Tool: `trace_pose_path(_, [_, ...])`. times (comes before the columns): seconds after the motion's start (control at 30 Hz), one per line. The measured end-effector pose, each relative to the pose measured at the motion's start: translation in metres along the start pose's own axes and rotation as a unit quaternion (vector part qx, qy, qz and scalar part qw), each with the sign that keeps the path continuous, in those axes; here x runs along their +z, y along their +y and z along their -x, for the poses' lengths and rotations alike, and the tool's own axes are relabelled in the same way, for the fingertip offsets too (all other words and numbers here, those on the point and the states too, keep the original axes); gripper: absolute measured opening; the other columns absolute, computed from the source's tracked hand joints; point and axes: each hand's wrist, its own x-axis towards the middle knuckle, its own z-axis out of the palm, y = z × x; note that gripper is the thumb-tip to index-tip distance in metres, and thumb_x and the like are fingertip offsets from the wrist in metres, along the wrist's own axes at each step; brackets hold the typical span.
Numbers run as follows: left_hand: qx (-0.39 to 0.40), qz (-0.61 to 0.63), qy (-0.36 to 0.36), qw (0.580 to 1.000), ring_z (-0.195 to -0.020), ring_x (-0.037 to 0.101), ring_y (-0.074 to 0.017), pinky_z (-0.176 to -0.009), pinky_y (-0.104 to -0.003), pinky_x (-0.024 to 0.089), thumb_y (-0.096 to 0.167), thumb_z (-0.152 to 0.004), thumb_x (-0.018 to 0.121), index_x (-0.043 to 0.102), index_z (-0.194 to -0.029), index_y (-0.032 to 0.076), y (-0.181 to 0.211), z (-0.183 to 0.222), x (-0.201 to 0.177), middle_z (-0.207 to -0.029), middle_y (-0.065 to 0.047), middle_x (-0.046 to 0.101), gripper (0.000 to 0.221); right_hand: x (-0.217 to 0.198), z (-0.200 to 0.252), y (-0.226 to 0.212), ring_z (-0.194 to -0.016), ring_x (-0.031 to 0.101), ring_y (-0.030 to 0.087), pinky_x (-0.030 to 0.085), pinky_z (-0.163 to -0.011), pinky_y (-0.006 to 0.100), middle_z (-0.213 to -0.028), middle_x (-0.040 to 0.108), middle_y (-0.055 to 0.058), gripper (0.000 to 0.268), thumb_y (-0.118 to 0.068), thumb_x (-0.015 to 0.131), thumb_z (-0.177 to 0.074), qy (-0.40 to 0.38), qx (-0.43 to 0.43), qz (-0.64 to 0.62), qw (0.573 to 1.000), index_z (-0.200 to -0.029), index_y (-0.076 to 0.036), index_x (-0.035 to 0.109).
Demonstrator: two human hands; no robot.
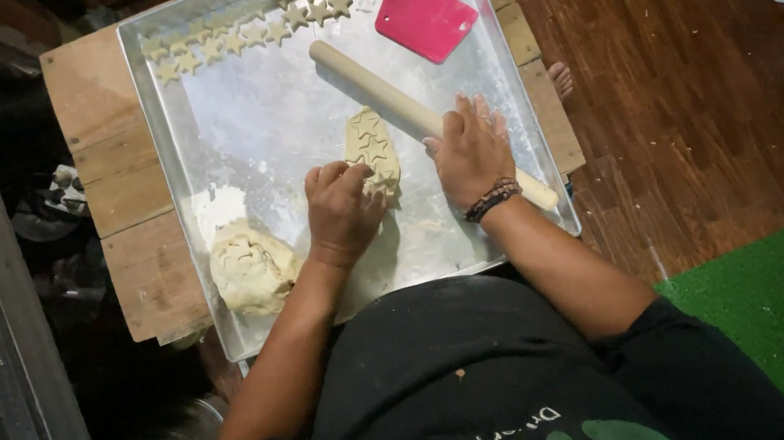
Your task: Cutting star shapes from rolled-out dough using a cookie cutter on a metal tray
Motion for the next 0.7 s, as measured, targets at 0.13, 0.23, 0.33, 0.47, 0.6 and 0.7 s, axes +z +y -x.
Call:
trace_pose_path(0.13, [0.001, -0.018, -0.008, 1.0, -0.096, 0.066, -0.0213, -0.096, -0.041, 0.046, 0.019, -0.069, 0.088, 0.071, -0.096, 0.019, 0.001, 0.0, 0.005, -0.082, 0.0, 0.07, 0.032, -0.003, -0.001, -0.001, -0.14, 0.046, 0.046, 0.034, -0.113, 0.063, -0.147, 0.051, 0.025, 0.046, -0.046, 0.053, -0.106, 0.004, -0.004, 0.003, 1.0, -0.12, -0.002, 0.051])
trace_pose_path(0.23, [0.006, -0.044, -0.02, 0.999, -0.099, 0.064, -0.0198, -0.1, -0.043, 0.043, 0.021, -0.067, 0.088, 0.066, -0.101, 0.021, 0.002, 0.006, 0.008, -0.082, 0.002, 0.068, 0.041, 0.0, 0.002, -0.001, -0.14, 0.046, 0.046, 0.033, -0.114, 0.063, -0.148, 0.051, 0.025, 0.045, -0.047, 0.052, -0.107, -0.001, 0.004, -0.005, 1.0, -0.119, -0.004, 0.052])
trace_pose_path(0.33, [-0.014, -0.043, -0.033, 0.998, -0.103, 0.063, -0.0193, -0.104, -0.045, 0.038, 0.026, -0.071, 0.086, 0.066, -0.103, 0.022, 0.002, 0.005, 0.011, -0.084, 0.002, 0.069, 0.038, 0.0, 0.001, -0.001, -0.139, 0.046, 0.047, 0.034, -0.113, 0.063, -0.147, 0.051, 0.026, 0.047, -0.046, 0.054, -0.106, 0.02, -0.011, 0.004, 1.0, -0.119, -0.001, 0.052])
trace_pose_path(0.47, [-0.033, -0.046, -0.067, 0.996, -0.107, 0.063, -0.0189, -0.108, -0.046, 0.035, 0.023, -0.074, 0.085, 0.067, -0.105, 0.023, 0.005, -0.003, 0.006, -0.086, 0.003, 0.072, 0.036, -0.005, -0.002, -0.002, -0.141, 0.045, 0.046, 0.032, -0.115, 0.063, -0.149, 0.05, 0.026, 0.045, -0.045, 0.052, -0.107, 0.001, -0.001, -0.004, 1.0, -0.121, -0.002, 0.051])
trace_pose_path(0.6, [-0.061, -0.036, -0.097, 0.993, -0.112, 0.063, -0.0212, -0.111, -0.05, 0.031, 0.019, -0.075, 0.086, 0.067, -0.113, 0.022, 0.017, -0.013, -0.011, -0.093, -0.001, 0.075, 0.042, -0.009, -0.002, -0.005, -0.142, 0.044, 0.045, 0.029, -0.117, 0.061, -0.151, 0.048, 0.025, 0.045, -0.047, 0.048, -0.108, -0.024, 0.014, -0.002, 1.0, -0.122, -0.004, 0.051])
trace_pose_path(0.7, [-0.077, -0.011, -0.079, 0.994, -0.118, 0.058, -0.0248, -0.109, -0.052, 0.029, 0.021, -0.059, 0.094, 0.064, -0.122, 0.021, 0.021, -0.019, -0.024, -0.105, -0.001, 0.074, 0.07, -0.006, -0.001, -0.002, -0.141, 0.045, 0.045, 0.031, -0.115, 0.063, -0.151, 0.048, 0.025, 0.046, -0.047, 0.05, -0.107, -0.012, 0.007, -0.006, 1.0, -0.122, -0.003, 0.051])
